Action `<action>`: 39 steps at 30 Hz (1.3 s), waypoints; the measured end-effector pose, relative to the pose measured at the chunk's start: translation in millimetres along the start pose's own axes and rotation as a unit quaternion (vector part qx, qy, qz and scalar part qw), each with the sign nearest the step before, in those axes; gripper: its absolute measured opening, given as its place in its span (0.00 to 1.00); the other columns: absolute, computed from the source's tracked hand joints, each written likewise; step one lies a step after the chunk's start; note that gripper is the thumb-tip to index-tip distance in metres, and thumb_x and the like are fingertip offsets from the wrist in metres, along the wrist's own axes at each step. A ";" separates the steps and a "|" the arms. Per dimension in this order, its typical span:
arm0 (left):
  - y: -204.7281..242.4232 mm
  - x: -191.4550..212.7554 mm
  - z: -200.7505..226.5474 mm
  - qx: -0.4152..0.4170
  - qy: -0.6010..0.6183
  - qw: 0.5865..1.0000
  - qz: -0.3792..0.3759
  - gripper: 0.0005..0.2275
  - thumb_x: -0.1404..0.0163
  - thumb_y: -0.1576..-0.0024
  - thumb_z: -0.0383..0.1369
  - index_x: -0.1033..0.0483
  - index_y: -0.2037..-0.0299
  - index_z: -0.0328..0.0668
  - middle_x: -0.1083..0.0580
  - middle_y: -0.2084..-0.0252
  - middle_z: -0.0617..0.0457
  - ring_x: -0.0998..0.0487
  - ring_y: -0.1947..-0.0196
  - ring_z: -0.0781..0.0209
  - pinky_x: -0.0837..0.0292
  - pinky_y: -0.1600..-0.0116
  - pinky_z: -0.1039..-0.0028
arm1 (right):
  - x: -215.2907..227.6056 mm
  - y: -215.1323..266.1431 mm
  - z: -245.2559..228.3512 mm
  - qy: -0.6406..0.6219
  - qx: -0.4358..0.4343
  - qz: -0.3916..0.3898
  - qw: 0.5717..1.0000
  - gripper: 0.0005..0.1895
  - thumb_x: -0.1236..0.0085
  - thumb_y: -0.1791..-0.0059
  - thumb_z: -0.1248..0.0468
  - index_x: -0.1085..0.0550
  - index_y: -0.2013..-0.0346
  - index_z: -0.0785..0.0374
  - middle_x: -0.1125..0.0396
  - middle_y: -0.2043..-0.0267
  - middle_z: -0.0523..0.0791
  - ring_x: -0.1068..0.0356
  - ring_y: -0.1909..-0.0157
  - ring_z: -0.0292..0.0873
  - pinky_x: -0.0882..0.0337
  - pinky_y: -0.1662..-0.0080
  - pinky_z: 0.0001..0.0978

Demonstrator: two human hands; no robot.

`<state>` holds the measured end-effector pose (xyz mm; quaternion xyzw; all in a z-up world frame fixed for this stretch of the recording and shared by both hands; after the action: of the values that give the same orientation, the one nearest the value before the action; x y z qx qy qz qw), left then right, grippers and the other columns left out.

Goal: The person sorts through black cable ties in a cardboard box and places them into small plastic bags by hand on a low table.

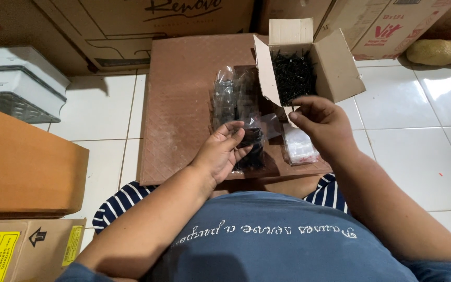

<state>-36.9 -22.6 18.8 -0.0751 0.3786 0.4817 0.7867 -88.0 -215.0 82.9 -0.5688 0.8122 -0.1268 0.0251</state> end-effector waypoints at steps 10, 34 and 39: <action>3.7 -4.8 2.5 0.013 0.003 1.000 0.004 0.07 0.51 0.48 0.29 0.32 0.60 0.45 0.30 0.65 0.58 0.26 0.64 0.64 0.23 0.61 0.76 | -6.8 6.5 -5.9 -0.023 -0.001 0.010 1.000 0.17 0.41 0.62 0.76 0.30 0.60 0.67 0.38 0.74 0.46 0.34 0.71 0.38 0.30 0.66 0.24; 3.2 -10.0 -4.8 0.010 -0.022 1.000 0.004 0.07 0.50 0.48 0.30 0.32 0.61 0.46 0.34 0.66 0.64 0.30 0.63 0.70 0.23 0.61 0.78 | -37.2 22.5 -7.5 0.043 0.004 0.100 0.994 0.09 0.35 0.65 0.73 0.28 0.74 0.67 0.35 0.77 0.46 0.36 0.76 0.34 0.34 0.74 0.23; 0.8 -7.5 -7.0 0.007 -0.023 1.000 0.011 0.07 0.50 0.49 0.29 0.31 0.61 0.46 0.31 0.65 0.62 0.28 0.63 0.69 0.24 0.60 0.77 | -42.3 25.9 -13.9 0.089 0.015 0.094 0.992 0.11 0.33 0.65 0.70 0.28 0.77 0.68 0.34 0.79 0.50 0.33 0.75 0.38 0.35 0.76 0.25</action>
<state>-43.1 -30.8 19.1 -0.0546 0.3649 0.4890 0.7904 -99.5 -164.8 85.9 -0.4763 0.8590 -0.1857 -0.0268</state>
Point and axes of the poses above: each hand's wrist, its own y-axis away from the middle knuckle, its own x-axis out of the back of the hand, z = x × y, the point moved 1 cm from there along -y, towards the middle knuckle
